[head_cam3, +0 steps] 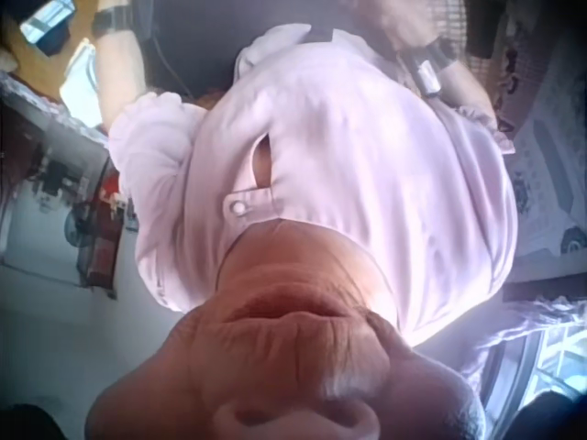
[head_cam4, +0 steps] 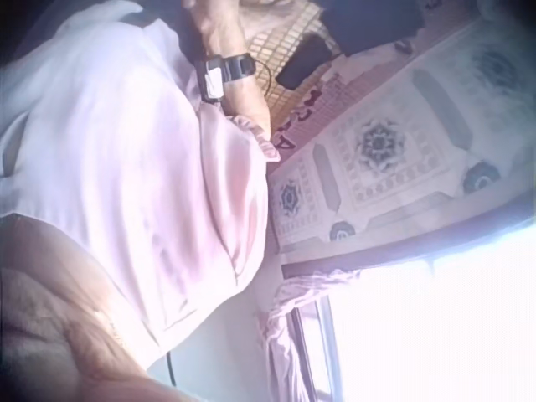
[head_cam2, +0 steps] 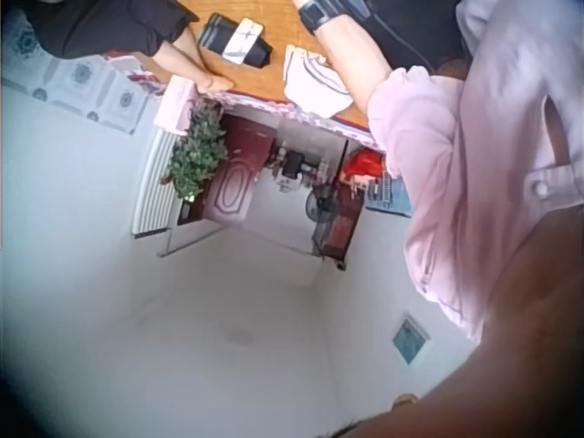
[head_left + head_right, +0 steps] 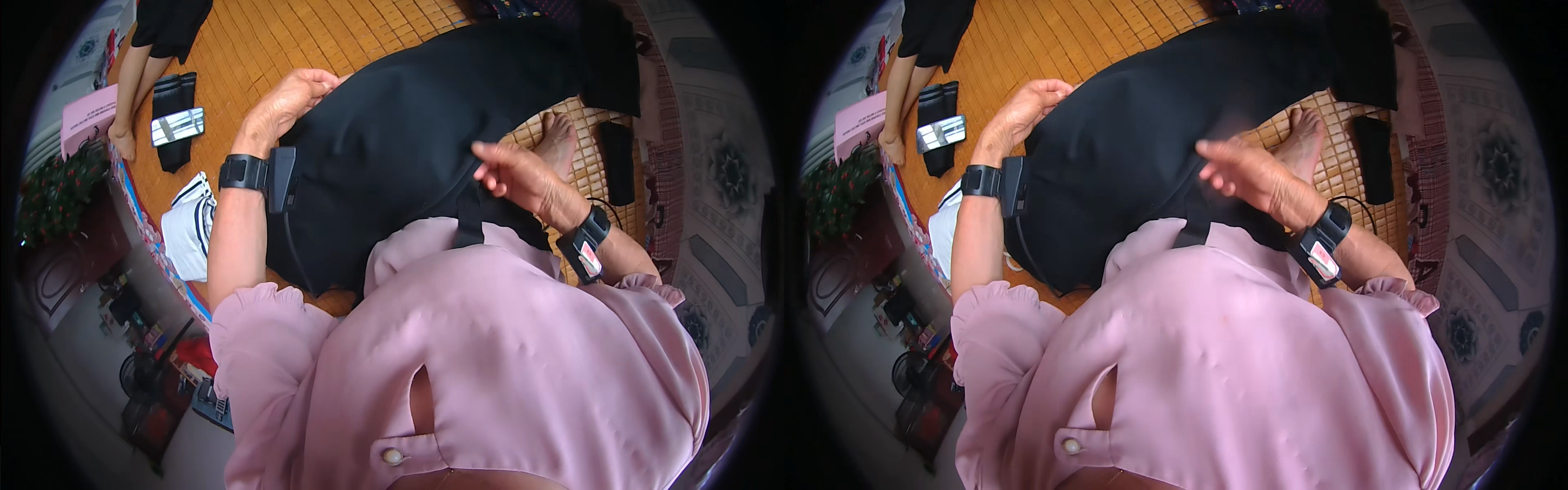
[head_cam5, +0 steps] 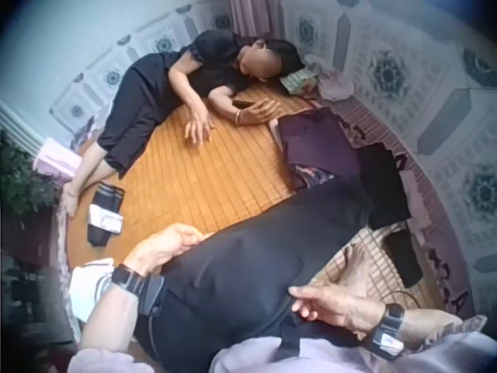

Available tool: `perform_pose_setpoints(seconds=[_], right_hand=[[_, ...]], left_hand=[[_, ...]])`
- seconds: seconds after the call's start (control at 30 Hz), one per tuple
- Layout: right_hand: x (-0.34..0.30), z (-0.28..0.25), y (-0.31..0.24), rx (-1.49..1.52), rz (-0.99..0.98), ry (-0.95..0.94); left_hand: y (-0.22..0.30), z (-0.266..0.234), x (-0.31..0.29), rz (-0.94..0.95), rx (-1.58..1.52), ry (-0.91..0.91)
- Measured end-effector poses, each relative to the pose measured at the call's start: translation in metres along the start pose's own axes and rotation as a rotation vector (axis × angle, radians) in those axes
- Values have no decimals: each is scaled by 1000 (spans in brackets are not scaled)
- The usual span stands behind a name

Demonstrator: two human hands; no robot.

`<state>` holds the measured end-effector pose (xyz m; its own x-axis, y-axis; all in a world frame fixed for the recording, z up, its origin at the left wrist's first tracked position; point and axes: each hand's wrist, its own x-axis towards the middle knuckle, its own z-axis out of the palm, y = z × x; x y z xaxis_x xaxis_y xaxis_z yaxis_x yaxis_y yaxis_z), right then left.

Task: The person folds a pair of black trousers by aligning the legs and smoothing the fabric by hand on a mat.

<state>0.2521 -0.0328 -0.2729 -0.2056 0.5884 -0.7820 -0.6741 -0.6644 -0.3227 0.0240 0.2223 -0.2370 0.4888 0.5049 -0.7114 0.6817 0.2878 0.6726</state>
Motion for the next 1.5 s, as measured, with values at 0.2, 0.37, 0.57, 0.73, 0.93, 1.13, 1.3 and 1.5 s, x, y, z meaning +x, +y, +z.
perform_pose_setpoints(seconds=[0.2, 0.37, 0.57, 0.73, 0.93, 1.13, 1.3, 1.5], right_hand=[[-35, -13, 11, -129, -95, -273], [-36, -16, 16, -59, 42, -190], [-46, 14, 8, -29, -117, -72], [-56, 8, 8, -390, -47, -181], [-49, 7, 22, -182, 90, -205], [-38, 17, 21, -145, 100, -169], [-31, 22, 23, -236, 127, -125], [-31, 26, 34, -244, 103, -70]], left_hand=[[-5, 15, -18, 6, -236, -268], [2, 32, -16, 84, -96, -325], [19, 36, -30, 137, 109, -182], [17, 15, -24, 105, 48, 173], [7, 25, -33, 144, -21, 296], [23, 62, -94, 677, 314, 202], [-22, 118, -121, 877, 610, 9], [-16, 96, -110, 611, 335, 231]])
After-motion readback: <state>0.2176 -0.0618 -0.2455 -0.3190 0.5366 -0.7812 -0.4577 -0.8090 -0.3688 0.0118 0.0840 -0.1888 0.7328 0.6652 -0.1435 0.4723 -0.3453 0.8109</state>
